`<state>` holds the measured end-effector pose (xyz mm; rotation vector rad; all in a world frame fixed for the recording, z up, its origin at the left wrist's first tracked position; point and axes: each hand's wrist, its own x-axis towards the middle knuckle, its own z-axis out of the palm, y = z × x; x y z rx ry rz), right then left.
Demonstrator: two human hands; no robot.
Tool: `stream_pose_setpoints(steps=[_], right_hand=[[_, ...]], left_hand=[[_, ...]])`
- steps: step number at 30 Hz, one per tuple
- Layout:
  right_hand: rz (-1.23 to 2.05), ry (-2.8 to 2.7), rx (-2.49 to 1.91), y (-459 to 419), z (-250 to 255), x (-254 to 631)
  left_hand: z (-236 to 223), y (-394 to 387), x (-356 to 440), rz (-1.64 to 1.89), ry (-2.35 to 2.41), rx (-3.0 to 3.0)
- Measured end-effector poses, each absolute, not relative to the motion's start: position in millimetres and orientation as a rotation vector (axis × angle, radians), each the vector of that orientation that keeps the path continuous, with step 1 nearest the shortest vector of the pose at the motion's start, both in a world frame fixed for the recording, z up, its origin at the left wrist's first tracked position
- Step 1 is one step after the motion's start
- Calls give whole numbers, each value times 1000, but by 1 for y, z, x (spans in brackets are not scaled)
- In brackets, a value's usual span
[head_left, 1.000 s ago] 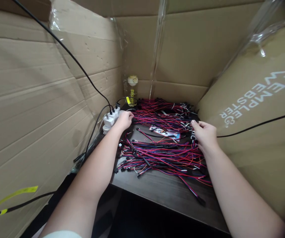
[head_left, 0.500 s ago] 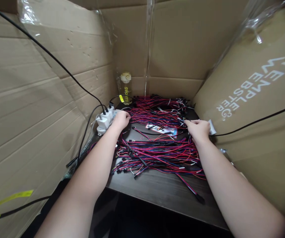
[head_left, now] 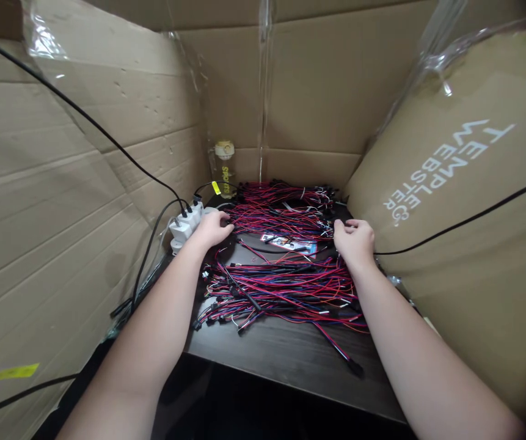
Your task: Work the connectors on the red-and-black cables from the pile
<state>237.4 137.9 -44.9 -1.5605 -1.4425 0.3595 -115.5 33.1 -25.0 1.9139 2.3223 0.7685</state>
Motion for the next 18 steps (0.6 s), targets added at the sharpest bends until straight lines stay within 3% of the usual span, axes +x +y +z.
stream_pose_setpoints(steps=[10, 18], right_hand=[[259, -2077, -1374, 115, -35, 225], [121, -2198, -1356, 124, -43, 225]], left_hand=[[-39, 42, -122, 732, 2364, 1941], [-32, 44, -112, 720, 2420, 1816]])
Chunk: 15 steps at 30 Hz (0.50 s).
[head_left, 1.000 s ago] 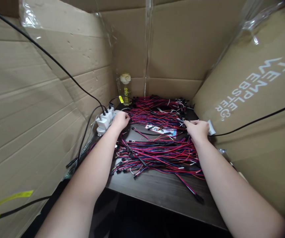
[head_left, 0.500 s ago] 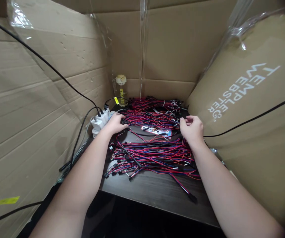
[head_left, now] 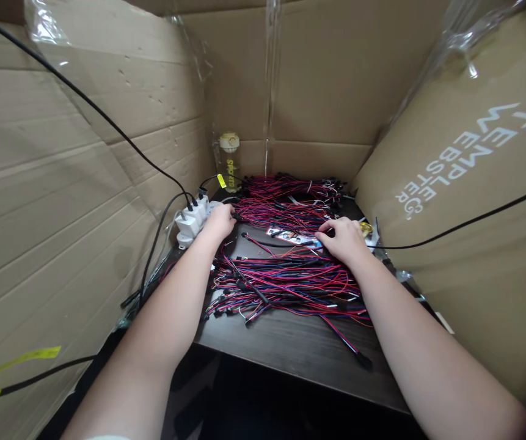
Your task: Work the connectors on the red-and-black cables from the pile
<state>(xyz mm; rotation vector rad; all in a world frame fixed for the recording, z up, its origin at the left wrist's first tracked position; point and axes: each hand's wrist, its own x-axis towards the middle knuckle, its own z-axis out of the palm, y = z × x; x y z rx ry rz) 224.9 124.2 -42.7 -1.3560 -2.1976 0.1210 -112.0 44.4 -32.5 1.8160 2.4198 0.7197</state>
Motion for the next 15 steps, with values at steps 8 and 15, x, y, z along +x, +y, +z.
stream_pose_setpoints(steps=[8, 15], right_hand=[[77, -2116, -1162, 104, -28, 221], [118, -2126, -963, 63, -15, 199]], left_hand=[[-1, 8, -91, 670, 2246, 1919], [-2, 1, -76, 352, 1905, 2104]])
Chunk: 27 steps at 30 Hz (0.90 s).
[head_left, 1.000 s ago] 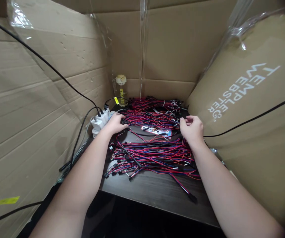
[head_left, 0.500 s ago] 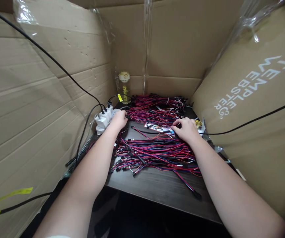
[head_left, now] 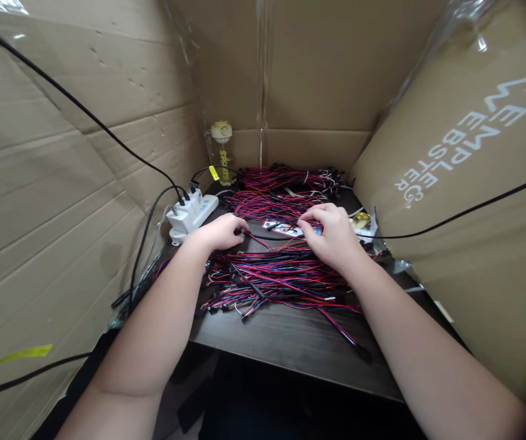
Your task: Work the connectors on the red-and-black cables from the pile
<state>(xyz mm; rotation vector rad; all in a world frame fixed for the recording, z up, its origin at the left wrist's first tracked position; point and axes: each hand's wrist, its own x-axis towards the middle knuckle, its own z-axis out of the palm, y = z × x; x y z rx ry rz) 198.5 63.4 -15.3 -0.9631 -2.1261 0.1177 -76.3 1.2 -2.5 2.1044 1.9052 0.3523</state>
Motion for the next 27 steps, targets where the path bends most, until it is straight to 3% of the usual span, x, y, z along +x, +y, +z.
stream_pose_setpoints(steps=[7, 19, 27], right_hand=[[210, -2109, -960, 56, -12, 192], [377, -2179, -903, 42, -14, 183], [424, -2450, -719, 29, -30, 175]], left_hand=[[-2, 5, -81, 340, 1828, 2077], [18, -10, -77, 914, 1288, 1822], [25, -18, -59, 989, 1096, 1723]])
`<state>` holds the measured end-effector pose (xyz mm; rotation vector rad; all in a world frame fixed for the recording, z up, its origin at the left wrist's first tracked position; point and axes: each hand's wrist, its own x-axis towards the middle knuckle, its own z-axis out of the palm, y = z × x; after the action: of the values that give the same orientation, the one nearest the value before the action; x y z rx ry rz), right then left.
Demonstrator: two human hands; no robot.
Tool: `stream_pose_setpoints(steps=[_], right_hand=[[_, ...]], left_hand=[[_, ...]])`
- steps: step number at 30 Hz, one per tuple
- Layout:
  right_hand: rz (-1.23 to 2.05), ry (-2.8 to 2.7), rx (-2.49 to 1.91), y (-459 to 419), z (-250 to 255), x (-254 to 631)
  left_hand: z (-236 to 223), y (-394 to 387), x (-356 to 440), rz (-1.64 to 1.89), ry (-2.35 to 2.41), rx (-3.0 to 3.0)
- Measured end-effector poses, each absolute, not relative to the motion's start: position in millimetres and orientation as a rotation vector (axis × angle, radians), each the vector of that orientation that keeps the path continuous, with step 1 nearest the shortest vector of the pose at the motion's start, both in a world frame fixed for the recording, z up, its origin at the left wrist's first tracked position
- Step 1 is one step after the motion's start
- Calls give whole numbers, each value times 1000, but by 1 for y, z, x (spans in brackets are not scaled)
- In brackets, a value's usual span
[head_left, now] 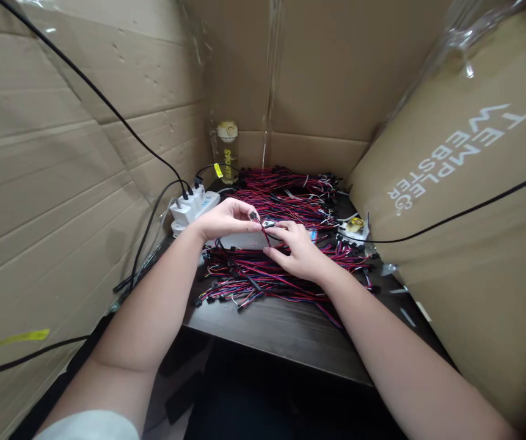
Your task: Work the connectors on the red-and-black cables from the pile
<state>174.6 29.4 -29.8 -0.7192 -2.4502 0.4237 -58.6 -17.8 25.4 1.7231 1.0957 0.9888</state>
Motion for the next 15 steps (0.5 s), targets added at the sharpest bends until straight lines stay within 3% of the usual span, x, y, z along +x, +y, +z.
stream_pose_setpoints(steps=[10, 15], right_hand=[[483, -2248, -650, 32, -11, 174], [580, -1665, -627, 27, 22, 175]], left_hand=[[21, -18, -54, 1045, 1044, 1715], [19, -22, -48, 607, 1178, 1931]])
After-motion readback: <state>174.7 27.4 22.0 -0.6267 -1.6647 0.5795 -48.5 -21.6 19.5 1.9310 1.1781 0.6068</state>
